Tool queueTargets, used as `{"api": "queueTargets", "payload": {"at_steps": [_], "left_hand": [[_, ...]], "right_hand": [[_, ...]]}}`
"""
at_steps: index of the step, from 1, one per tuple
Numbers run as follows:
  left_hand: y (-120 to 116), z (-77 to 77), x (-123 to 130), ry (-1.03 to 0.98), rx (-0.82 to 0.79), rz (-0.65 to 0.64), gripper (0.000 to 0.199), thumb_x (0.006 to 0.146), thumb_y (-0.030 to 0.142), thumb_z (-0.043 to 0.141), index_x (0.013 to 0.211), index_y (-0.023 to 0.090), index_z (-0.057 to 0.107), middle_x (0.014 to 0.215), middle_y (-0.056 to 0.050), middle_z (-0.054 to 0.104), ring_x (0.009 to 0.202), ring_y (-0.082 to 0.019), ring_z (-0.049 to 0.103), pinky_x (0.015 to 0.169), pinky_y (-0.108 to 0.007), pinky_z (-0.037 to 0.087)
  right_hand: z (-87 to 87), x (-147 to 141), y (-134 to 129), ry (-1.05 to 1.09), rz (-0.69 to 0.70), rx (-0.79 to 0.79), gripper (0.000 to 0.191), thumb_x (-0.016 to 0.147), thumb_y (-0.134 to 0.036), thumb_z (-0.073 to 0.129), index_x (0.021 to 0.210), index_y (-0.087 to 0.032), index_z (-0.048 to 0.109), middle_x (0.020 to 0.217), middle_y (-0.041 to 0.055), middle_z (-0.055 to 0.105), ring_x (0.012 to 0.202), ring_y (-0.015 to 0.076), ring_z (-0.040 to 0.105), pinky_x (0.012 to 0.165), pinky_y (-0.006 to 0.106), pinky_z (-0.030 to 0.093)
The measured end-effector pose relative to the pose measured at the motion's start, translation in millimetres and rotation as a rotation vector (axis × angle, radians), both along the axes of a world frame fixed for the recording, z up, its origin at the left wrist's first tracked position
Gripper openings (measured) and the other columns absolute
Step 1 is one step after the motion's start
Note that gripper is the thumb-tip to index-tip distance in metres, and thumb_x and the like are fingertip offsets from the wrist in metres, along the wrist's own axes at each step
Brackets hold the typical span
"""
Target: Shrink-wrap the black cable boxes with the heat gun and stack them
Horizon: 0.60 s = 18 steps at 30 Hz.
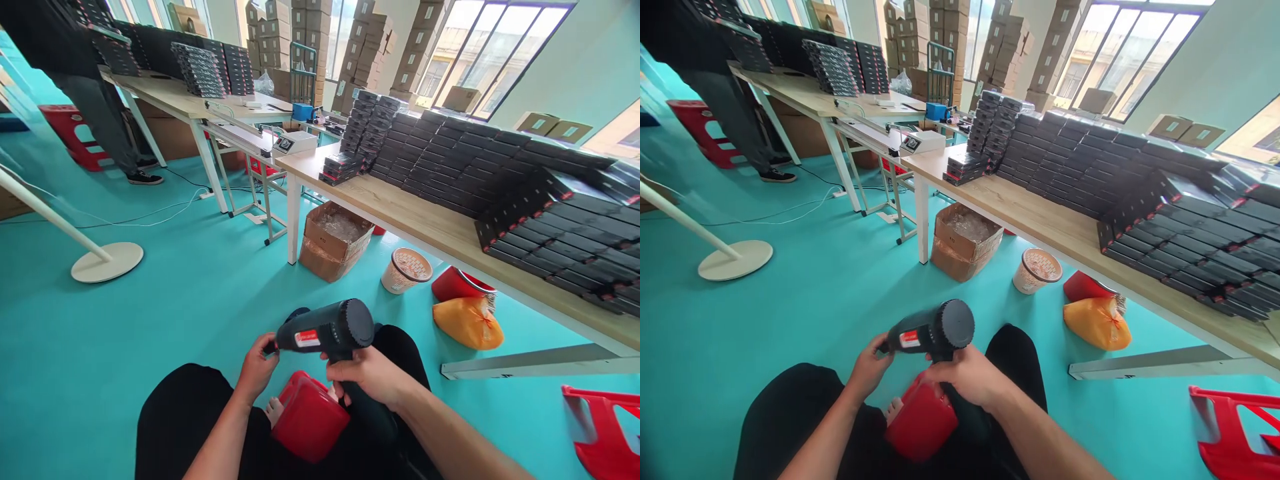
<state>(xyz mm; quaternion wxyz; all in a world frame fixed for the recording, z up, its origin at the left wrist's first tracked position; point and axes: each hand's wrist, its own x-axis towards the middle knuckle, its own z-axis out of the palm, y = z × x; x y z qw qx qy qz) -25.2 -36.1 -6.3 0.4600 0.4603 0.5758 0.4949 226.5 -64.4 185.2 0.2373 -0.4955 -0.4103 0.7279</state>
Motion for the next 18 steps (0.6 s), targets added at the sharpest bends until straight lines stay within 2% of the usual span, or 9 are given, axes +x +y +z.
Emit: {"api": "queueTargets", "payload": {"at_steps": [2,6,8,11,13,15,18], "left_hand": [[-1,-0.9,-1,0.030,0.011,0.002,0.027,0.062,0.029,0.076,0.088,0.021,0.079,0.101,-0.009,0.075,0.095,-0.027,0.067,0.091,-0.039,0.051],[0,-3.1,-1,0.031,-0.003,0.011,0.031,0.060,0.032,0.079,0.088,0.021,0.079,0.100,-0.009,0.076,0.097,-0.029,0.067,0.092,-0.042,0.052],[0,-3.3,-1,-0.059,-0.078,0.022,0.035,0.057,0.031,0.079,0.091,0.019,0.077,0.095,-0.008,0.077,0.094,-0.029,0.069,0.089,-0.044,0.055],[-2,-0.1,0,-0.305,-0.245,-0.010,0.035,0.058,0.027,0.074,0.092,0.018,0.072,0.083,-0.005,0.076,0.079,-0.028,0.072,0.077,-0.047,0.060],[-3,3.4,0,-0.402,-0.300,-0.018,0.033,0.058,0.025,0.072,0.090,0.018,0.069,0.078,-0.003,0.076,0.072,-0.027,0.073,0.074,-0.048,0.062],[-3,5.6,0,-0.418,-0.303,-0.005,0.031,0.058,0.024,0.071,0.088,0.019,0.068,0.077,-0.003,0.076,0.071,-0.027,0.074,0.075,-0.047,0.062],[-1,5.0,1,-0.413,-0.298,-0.011,0.032,0.057,0.023,0.071,0.088,0.019,0.068,0.077,-0.003,0.077,0.071,-0.027,0.075,0.075,-0.046,0.062]], "right_hand": [[2.9,-1,2,-0.077,-0.039,-0.006,0.023,0.067,-0.021,0.067,0.089,-0.016,0.062,0.046,-0.0044,0.060,0.043,0.0133,0.051,0.048,0.026,0.041],[6.8,0,4,-0.045,0.046,-0.040,0.025,0.063,-0.019,0.072,0.087,-0.015,0.065,0.049,-0.0014,0.063,0.046,0.0155,0.054,0.048,0.028,0.043],[5.1,3,5,-0.041,-0.015,-0.034,0.027,0.064,-0.021,0.072,0.090,-0.016,0.065,0.050,-0.0018,0.064,0.047,0.0151,0.054,0.048,0.027,0.043],[0.8,12,7,-0.112,-0.162,-0.039,0.026,0.068,-0.025,0.068,0.091,-0.016,0.063,0.052,-0.0026,0.062,0.045,0.0126,0.052,0.047,0.025,0.041],[-0.7,18,6,-0.107,-0.160,-0.068,0.027,0.067,-0.027,0.069,0.090,-0.014,0.064,0.057,-0.0008,0.065,0.048,0.0127,0.054,0.047,0.026,0.042],[-1.2,20,3,-0.061,-0.111,-0.096,0.030,0.065,-0.028,0.071,0.091,-0.013,0.065,0.060,0.0012,0.067,0.049,0.0140,0.056,0.048,0.027,0.043],[-3.3,18,-1,-0.063,-0.135,-0.074,0.029,0.065,-0.027,0.071,0.091,-0.013,0.065,0.053,0.0001,0.064,0.046,0.0138,0.054,0.049,0.027,0.042]]}}
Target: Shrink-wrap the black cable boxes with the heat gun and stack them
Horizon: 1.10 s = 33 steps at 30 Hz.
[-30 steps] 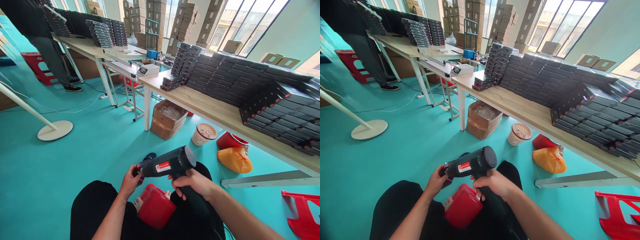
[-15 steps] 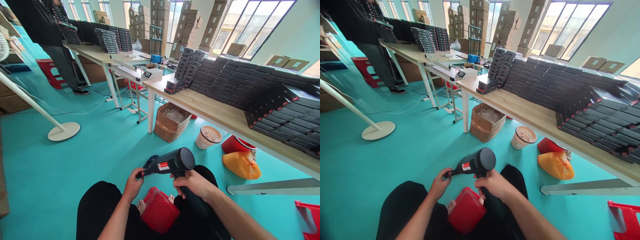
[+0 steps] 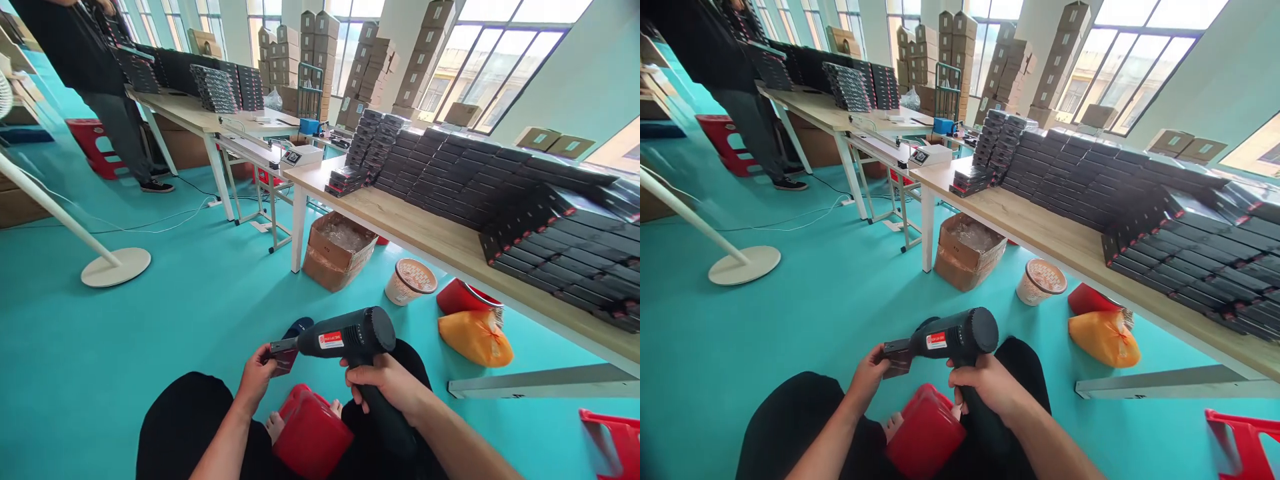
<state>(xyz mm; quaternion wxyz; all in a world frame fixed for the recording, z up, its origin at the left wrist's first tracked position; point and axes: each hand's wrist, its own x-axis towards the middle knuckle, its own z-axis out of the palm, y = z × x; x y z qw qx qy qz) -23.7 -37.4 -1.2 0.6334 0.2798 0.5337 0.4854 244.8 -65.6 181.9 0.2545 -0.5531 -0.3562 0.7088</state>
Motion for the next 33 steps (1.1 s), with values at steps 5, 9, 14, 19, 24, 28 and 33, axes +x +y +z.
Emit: {"api": "queueTargets", "payload": {"at_steps": [5,9,14,19,24,28,33], "left_hand": [[1,-1.5,-1,0.006,-0.004,0.069,0.032,0.056,0.021,0.069,0.087,0.018,0.070,0.075,-0.002,0.076,0.068,-0.024,0.072,0.065,-0.036,0.059],[-2,5.3,-3,-0.179,-0.096,0.171,0.019,0.065,0.022,0.067,0.084,0.016,0.070,0.066,-0.002,0.071,0.057,-0.020,0.066,0.054,-0.030,0.053],[0,12.4,-8,-0.455,-0.273,0.177,0.016,0.077,0.021,0.054,0.082,0.015,0.068,0.061,-0.005,0.065,0.048,-0.019,0.060,0.047,-0.031,0.049],[0,14.7,-15,-0.589,-0.385,0.105,0.039,0.089,0.037,0.052,0.114,0.012,0.068,0.074,-0.009,0.071,0.059,-0.022,0.067,0.052,-0.032,0.053],[-5,22.6,-15,-0.687,-0.423,-0.011,0.062,0.089,0.060,0.057,0.124,0.010,0.065,0.089,-0.016,0.075,0.072,-0.029,0.073,0.065,-0.043,0.059],[-8,29.9,-12,-0.749,-0.406,-0.038,0.074,0.086,0.071,0.056,0.124,0.009,0.065,0.102,-0.022,0.076,0.088,-0.035,0.075,0.078,-0.050,0.060],[-7,36.5,-15,-0.757,-0.402,0.056,0.048,0.090,0.053,0.060,0.115,0.013,0.068,0.089,-0.014,0.076,0.079,-0.030,0.075,0.075,-0.045,0.061]], "right_hand": [[-5.3,1,-3,0.044,0.020,-0.002,0.033,0.065,-0.029,0.072,0.093,-0.012,0.065,0.057,0.0013,0.065,0.046,0.0146,0.055,0.048,0.028,0.041],[-3.8,-6,5,0.067,-0.046,0.047,0.031,0.068,-0.029,0.073,0.093,-0.014,0.065,0.059,-0.0003,0.065,0.049,0.0140,0.055,0.048,0.027,0.042],[3.9,-27,13,0.155,0.059,0.004,0.028,0.066,-0.025,0.072,0.092,-0.015,0.067,0.058,-0.0002,0.066,0.046,0.0133,0.055,0.047,0.025,0.042],[19.6,-10,-14,0.078,0.520,-0.127,0.005,0.062,-0.018,0.071,0.065,-0.016,0.067,0.051,-0.0014,0.063,0.043,0.0105,0.053,0.044,0.021,0.042],[14.2,9,-21,-0.045,0.468,-0.134,0.009,0.060,-0.017,0.069,0.069,-0.017,0.067,0.048,-0.0029,0.060,0.041,0.0109,0.051,0.042,0.022,0.041],[-2.6,-19,-2,0.076,0.045,-0.058,0.023,0.063,-0.026,0.070,0.084,-0.017,0.064,0.051,-0.0032,0.061,0.044,0.0116,0.052,0.046,0.024,0.043],[-4.2,-23,0,0.221,0.274,-0.131,0.031,0.059,-0.026,0.077,0.085,-0.012,0.070,0.062,0.0032,0.068,0.048,0.0132,0.058,0.044,0.023,0.040]]}}
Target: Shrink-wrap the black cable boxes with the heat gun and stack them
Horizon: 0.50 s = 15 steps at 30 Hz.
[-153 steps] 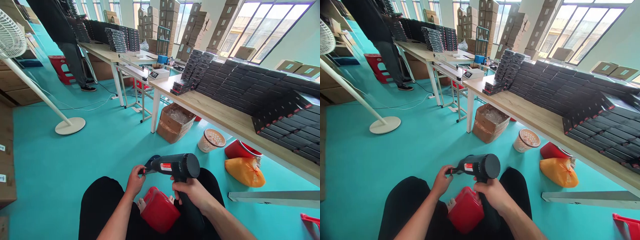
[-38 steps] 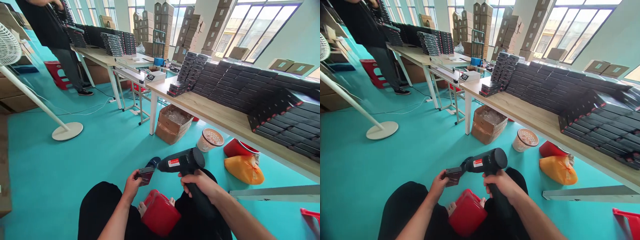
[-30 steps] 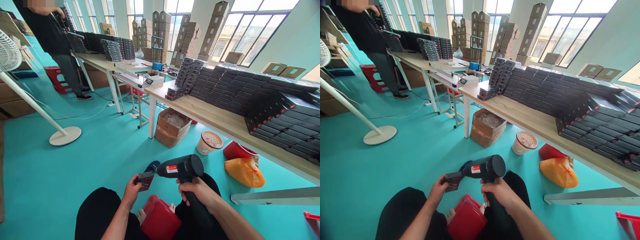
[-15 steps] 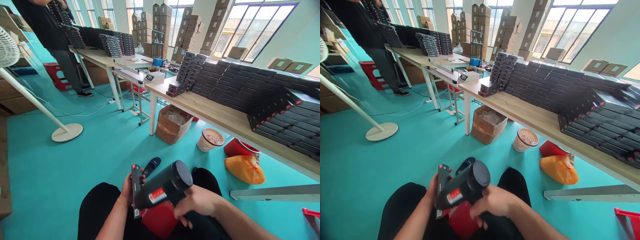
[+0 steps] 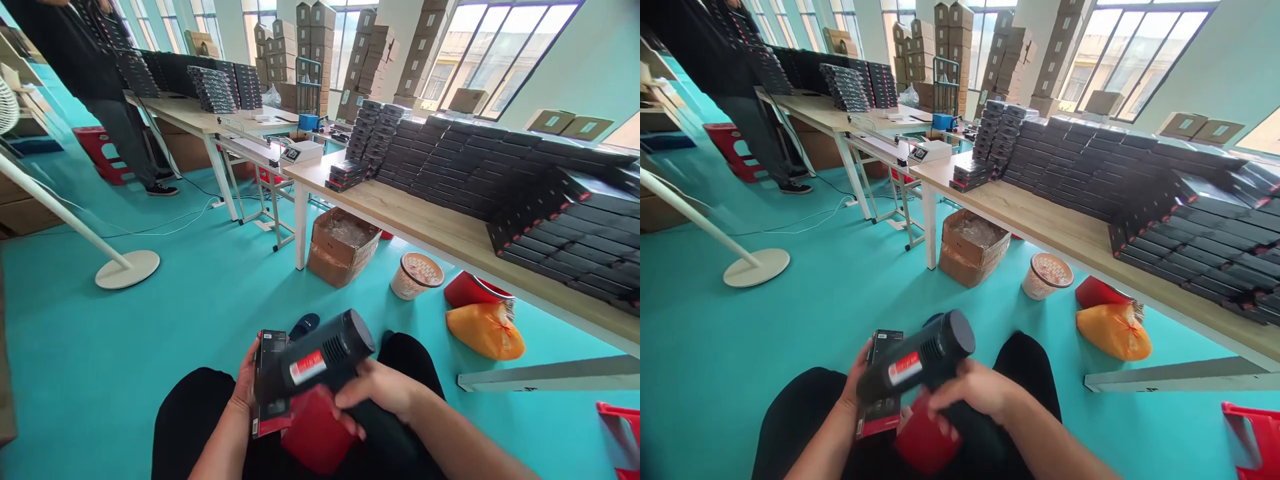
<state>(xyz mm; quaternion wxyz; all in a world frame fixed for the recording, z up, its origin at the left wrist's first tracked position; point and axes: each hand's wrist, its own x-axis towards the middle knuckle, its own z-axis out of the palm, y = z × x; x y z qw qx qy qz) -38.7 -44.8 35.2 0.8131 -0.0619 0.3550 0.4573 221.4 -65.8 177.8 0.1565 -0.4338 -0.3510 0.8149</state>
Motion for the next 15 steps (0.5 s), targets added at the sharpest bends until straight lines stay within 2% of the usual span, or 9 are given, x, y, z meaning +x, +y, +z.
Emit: {"api": "queueTargets", "payload": {"at_steps": [2,3,5,7,9,13,15], "left_hand": [[0,-0.6,-2,-0.003,-0.001,0.090,0.041,0.089,0.046,0.061,0.113,0.013,0.068,0.091,-0.013,0.075,0.078,-0.027,0.074,0.074,-0.041,0.061],[0,-2.4,-4,0.021,-0.020,0.162,0.040,0.089,0.046,0.060,0.110,0.013,0.067,0.090,-0.013,0.074,0.077,-0.026,0.073,0.073,-0.041,0.061],[2,-8.9,-7,0.111,-0.108,0.315,0.039,0.090,0.050,0.056,0.105,0.015,0.066,0.086,-0.012,0.072,0.076,-0.028,0.073,0.071,-0.045,0.062],[4,-17.8,-9,0.186,-0.200,0.433,0.043,0.093,0.053,0.048,0.111,0.017,0.062,0.086,-0.012,0.070,0.077,-0.030,0.073,0.070,-0.050,0.062],[7,-26.8,-10,0.200,-0.255,0.470,0.050,0.096,0.053,0.040,0.125,0.016,0.057,0.093,-0.014,0.069,0.080,-0.032,0.072,0.069,-0.054,0.061],[14,-37.5,-8,0.183,-0.263,0.416,0.069,0.097,0.056,0.032,0.143,0.007,0.045,0.096,-0.019,0.068,0.081,-0.034,0.071,0.067,-0.053,0.061],[17,-39.0,-7,0.190,-0.263,0.381,0.073,0.097,0.057,0.031,0.145,0.004,0.043,0.093,-0.019,0.068,0.078,-0.033,0.071,0.067,-0.053,0.061]], "right_hand": [[-2.3,20,-10,0.000,0.221,-0.015,0.021,0.061,-0.023,0.078,0.077,-0.011,0.071,0.059,0.0029,0.066,0.047,0.0118,0.057,0.045,0.022,0.040],[-5.3,32,-16,-0.022,0.221,-0.008,0.019,0.061,-0.024,0.078,0.072,-0.011,0.071,0.056,0.0020,0.063,0.046,0.0112,0.055,0.045,0.022,0.042],[-13.8,54,-25,-0.070,0.003,-0.018,0.030,0.061,-0.027,0.077,0.086,-0.011,0.073,0.064,0.0020,0.065,0.049,0.0125,0.056,0.044,0.023,0.042],[-22.5,65,-33,-0.088,-0.222,-0.009,0.036,0.066,-0.033,0.075,0.094,-0.012,0.073,0.070,0.0018,0.065,0.052,0.0125,0.056,0.046,0.023,0.042],[-27.8,62,-42,-0.068,-0.317,-0.003,0.036,0.069,-0.037,0.074,0.096,-0.013,0.073,0.072,0.0019,0.064,0.054,0.0125,0.056,0.047,0.024,0.042],[-24.6,31,-54,0.056,-0.179,0.015,0.023,0.071,-0.033,0.075,0.073,-0.011,0.071,0.064,0.0043,0.062,0.053,0.0133,0.054,0.050,0.026,0.041],[-20.4,16,-54,0.071,-0.189,0.081,0.025,0.075,-0.034,0.074,0.068,-0.011,0.070,0.061,0.0046,0.062,0.055,0.0139,0.054,0.056,0.028,0.043]]}}
